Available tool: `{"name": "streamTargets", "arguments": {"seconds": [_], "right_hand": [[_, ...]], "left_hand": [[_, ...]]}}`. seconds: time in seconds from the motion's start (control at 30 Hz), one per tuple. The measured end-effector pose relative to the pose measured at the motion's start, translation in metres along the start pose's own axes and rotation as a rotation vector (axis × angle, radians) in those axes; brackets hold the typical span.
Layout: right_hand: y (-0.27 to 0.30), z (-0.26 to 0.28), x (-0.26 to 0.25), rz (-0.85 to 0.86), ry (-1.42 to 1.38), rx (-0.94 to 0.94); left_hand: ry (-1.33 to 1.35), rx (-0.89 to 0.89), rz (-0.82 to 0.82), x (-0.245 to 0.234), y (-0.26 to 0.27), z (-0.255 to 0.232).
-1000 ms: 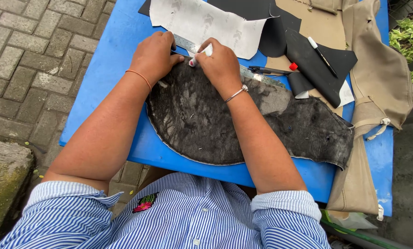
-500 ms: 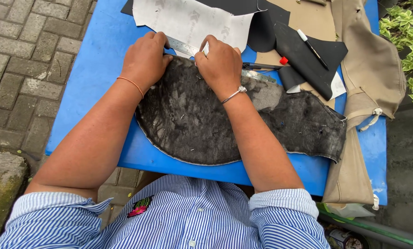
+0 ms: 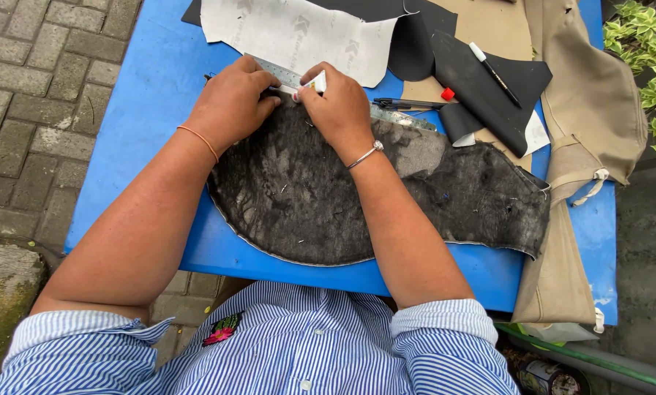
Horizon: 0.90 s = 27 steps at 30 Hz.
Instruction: Marking a pattern on a piece of leather using a ruler and a white marker
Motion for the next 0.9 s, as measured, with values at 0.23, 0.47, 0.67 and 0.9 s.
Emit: {"name": "streamTargets", "arguments": {"seconds": [0.23, 0.47, 0.67, 0.9], "right_hand": [[0.000, 0.003, -0.014, -0.039, -0.007, -0.034], [-0.002, -0.012, -0.021, -0.056, 0.062, 0.012], [-0.004, -0.026, -0.016, -0.005, 0.078, 0.081], [0.001, -0.025, -0.025, 0.015, 0.009, 0.064]], "left_hand": [[0.006, 0.035, -0.017, 0.005, 0.000, -0.002], [-0.123, 0.083, -0.122, 0.005, 0.001, -0.001], [-0.154, 0.083, -0.084, 0.010, -0.001, 0.001], [-0.158, 0.130, -0.096, 0.006, 0.001, -0.009]]}}
Point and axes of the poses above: each hand's wrist, its own y-axis away from the middle knuckle, its own x-axis out of the palm, z = x × y, the point moved 9 cm from there along -y, towards the middle knuckle, and after that the axes turned 9 degrees about -z, right-handed, at the moved point
